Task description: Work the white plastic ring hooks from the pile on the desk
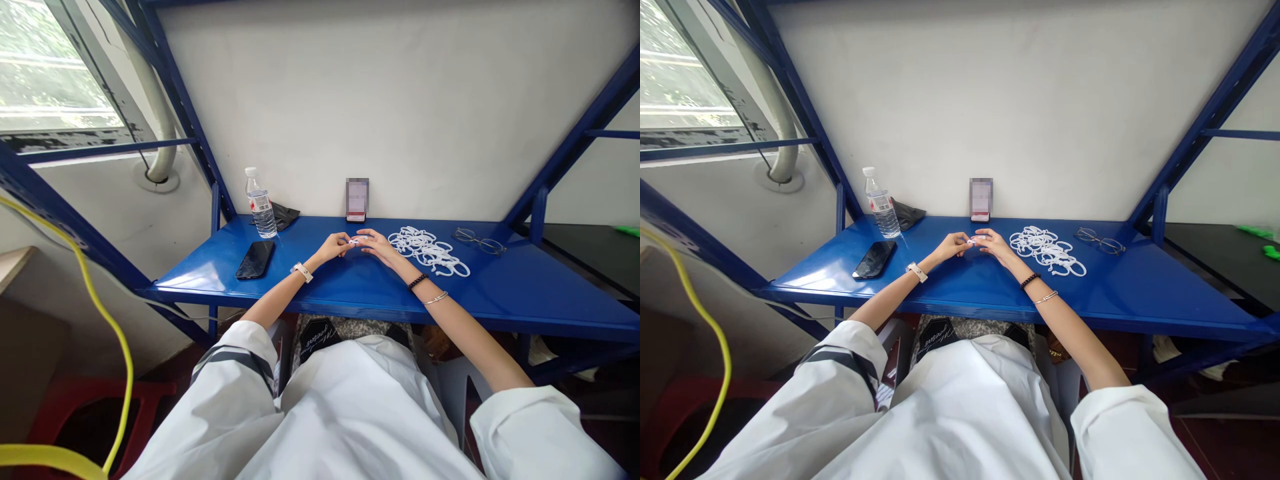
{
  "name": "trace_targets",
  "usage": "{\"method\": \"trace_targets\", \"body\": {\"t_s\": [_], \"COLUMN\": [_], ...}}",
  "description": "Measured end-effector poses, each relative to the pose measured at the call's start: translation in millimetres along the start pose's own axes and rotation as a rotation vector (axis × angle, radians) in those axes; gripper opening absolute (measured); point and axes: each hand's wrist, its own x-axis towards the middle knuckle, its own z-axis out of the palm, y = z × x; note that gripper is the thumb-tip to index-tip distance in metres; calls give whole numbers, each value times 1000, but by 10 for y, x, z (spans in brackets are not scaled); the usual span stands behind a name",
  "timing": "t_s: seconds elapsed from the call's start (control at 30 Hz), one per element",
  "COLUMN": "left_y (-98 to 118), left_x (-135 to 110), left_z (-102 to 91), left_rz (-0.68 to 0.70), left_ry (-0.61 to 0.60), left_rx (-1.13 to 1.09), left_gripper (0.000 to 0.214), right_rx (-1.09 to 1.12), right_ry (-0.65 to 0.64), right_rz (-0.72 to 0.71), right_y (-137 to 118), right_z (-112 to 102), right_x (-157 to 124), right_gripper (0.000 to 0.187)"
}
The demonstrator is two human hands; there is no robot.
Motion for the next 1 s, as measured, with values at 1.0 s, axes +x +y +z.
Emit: {"method": "trace_targets", "body": {"t_s": [1.0], "left_y": [36], "left_x": [10], "left_z": [27], "left_rz": [-45], "left_ry": [-19], "left_rx": [-40], "left_gripper": [42], "right_rx": [22], "right_ry": [98], "right_rz": [0], "right_y": [13], "right_z": [-8], "right_x": [42], "right_gripper": [21]}}
